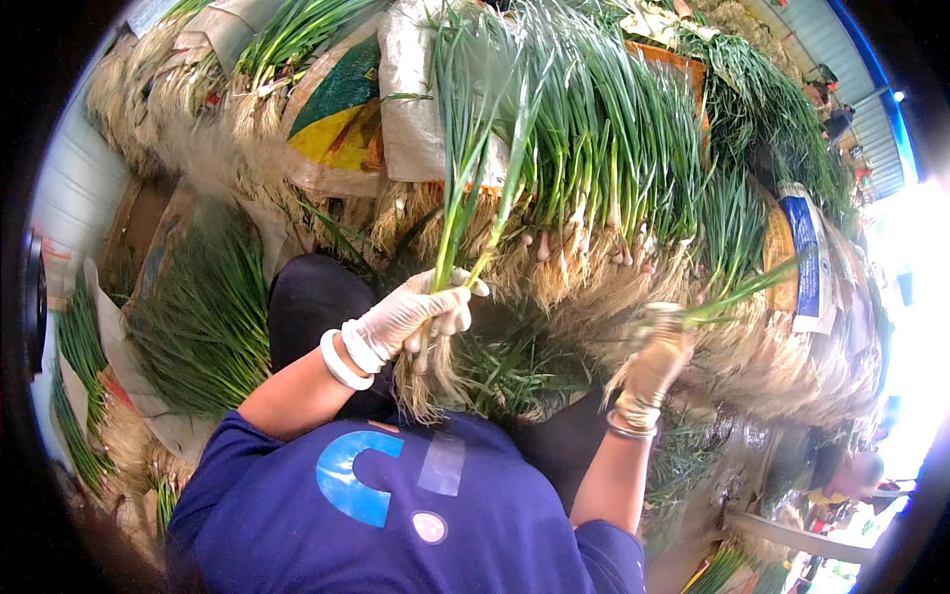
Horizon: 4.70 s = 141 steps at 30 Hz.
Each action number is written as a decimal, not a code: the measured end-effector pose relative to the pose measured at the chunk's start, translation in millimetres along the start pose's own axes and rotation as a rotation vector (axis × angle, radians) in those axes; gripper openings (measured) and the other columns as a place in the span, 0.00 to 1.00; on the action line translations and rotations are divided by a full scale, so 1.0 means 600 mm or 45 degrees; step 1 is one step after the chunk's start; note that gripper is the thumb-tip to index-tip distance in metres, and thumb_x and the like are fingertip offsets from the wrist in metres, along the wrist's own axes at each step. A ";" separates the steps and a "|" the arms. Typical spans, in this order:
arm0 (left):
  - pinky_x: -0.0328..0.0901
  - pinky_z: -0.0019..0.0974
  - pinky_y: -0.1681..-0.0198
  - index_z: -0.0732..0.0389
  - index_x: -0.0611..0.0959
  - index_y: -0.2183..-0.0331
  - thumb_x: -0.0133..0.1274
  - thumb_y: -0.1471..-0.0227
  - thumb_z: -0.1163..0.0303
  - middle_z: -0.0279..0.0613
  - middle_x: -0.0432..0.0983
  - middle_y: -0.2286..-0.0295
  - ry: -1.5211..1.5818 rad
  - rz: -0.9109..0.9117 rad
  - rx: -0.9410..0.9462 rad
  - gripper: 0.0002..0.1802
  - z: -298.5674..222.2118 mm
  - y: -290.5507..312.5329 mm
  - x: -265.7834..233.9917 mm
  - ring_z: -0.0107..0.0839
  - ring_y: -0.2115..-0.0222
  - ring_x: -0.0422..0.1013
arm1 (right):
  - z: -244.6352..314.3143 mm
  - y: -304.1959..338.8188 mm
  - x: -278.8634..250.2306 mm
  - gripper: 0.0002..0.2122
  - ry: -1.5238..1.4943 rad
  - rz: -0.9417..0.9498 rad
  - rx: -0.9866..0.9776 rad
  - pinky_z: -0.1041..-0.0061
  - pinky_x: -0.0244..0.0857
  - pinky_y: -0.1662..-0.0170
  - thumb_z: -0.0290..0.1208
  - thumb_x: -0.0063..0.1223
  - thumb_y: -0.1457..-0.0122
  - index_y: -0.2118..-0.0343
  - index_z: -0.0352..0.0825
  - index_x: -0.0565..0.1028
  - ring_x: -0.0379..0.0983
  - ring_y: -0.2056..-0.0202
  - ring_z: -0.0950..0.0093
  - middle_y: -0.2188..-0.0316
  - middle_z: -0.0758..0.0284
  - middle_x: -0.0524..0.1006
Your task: The person cleans and bundles scallions by hand, removing outer layers and sorting them.
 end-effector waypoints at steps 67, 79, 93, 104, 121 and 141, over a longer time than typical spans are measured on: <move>0.57 0.26 0.96 0.60 0.75 0.73 0.54 0.49 0.67 0.38 0.75 0.79 -0.223 -0.377 0.319 0.08 -0.064 0.013 -0.032 0.21 0.95 0.60 | 0.078 -0.014 0.233 0.09 -0.453 0.349 0.070 0.82 0.68 0.72 0.29 0.49 0.41 0.58 0.34 0.71 0.70 0.77 0.82 0.76 0.71 0.74; 0.59 0.21 0.85 0.58 0.75 0.73 0.59 0.53 0.69 0.29 0.73 0.78 -0.331 -0.300 0.180 0.08 -0.028 0.025 -0.029 0.16 0.85 0.65 | -0.002 0.133 0.344 0.05 0.276 0.776 0.058 0.80 0.65 0.72 0.27 0.52 0.42 0.66 0.33 0.74 0.71 0.75 0.81 0.74 0.70 0.76; 0.64 0.22 0.73 0.61 0.78 0.69 0.60 0.54 0.70 0.33 0.76 0.74 -0.193 -0.194 0.291 0.09 -0.029 0.017 -0.011 0.18 0.76 0.70 | 0.000 0.044 0.208 0.15 1.259 0.778 -0.521 0.73 0.65 0.54 0.38 0.45 0.39 0.55 0.35 0.72 0.72 0.60 0.71 0.59 0.64 0.75; 0.58 0.19 0.86 0.60 0.79 0.66 0.57 0.50 0.66 0.32 0.76 0.76 -0.384 -0.342 0.355 0.10 -0.042 0.027 -0.017 0.15 0.86 0.63 | -0.032 0.145 0.404 0.10 -0.304 1.070 0.547 0.80 0.63 0.59 0.32 0.52 0.42 0.61 0.33 0.73 0.70 0.67 0.80 0.69 0.70 0.76; 0.58 0.24 0.96 0.65 0.76 0.69 0.49 0.44 0.62 0.40 0.69 0.85 -0.358 -0.371 0.147 0.14 -0.039 0.038 -0.030 0.28 0.92 0.67 | -0.054 0.058 0.374 0.03 -0.162 0.504 0.215 0.82 0.65 0.67 0.24 0.48 0.42 0.66 0.33 0.73 0.69 0.71 0.81 0.70 0.70 0.75; 0.62 0.22 0.86 0.59 0.72 0.54 0.46 0.43 0.60 0.37 0.74 0.78 -0.148 -0.195 0.127 0.18 0.007 0.012 -0.015 0.22 0.85 0.69 | 0.030 0.083 0.391 0.07 -0.087 0.581 -0.119 0.80 0.65 0.63 0.17 0.44 0.42 0.62 0.28 0.72 0.68 0.68 0.80 0.69 0.68 0.76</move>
Point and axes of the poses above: each hand's wrist, its own y-axis away from the middle knuckle, its own x-axis out of the palm, z = x × y, the point moved 9 cm from there along -y, towards the middle knuckle
